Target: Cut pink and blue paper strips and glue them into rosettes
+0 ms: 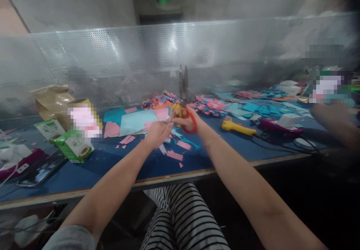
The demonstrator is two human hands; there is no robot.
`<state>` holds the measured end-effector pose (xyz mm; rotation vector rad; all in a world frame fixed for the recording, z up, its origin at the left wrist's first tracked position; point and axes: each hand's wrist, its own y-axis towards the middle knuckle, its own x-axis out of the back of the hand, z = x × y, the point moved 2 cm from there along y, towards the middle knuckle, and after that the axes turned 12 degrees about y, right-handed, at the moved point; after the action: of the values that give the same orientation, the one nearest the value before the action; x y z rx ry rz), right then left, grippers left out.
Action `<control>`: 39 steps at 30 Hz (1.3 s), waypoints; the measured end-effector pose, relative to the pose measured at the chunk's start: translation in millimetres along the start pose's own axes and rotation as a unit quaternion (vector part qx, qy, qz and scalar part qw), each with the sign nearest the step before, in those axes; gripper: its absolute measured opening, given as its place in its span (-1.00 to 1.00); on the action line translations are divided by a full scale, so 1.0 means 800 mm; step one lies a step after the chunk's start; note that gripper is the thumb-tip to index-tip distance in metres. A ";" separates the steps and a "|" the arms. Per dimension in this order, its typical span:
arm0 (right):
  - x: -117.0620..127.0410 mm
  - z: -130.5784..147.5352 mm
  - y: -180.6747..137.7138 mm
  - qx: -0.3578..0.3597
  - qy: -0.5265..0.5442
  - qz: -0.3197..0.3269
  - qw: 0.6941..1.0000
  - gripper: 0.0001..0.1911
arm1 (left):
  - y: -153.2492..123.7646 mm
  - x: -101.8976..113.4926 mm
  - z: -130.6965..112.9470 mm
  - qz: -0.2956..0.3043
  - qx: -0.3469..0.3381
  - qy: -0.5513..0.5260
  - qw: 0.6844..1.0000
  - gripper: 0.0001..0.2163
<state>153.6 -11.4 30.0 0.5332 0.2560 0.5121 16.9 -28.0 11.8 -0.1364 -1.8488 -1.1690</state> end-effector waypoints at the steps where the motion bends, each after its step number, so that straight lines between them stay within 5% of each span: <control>1: 0.000 0.000 0.000 0.000 0.006 0.005 1.000 -0.59 | 0.000 0.000 0.000 0.000 -0.001 -0.001 1.000 -0.46; 39: -0.001 0.006 -0.001 0.012 -0.011 0.021 1.000 -0.62 | 0.002 -0.001 -0.002 0.006 -0.001 -0.002 1.000 -0.47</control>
<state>155.0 -14.1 33.4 0.5675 0.2301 0.5439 19.2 -28.2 12.1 -0.1514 -1.8483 -1.1639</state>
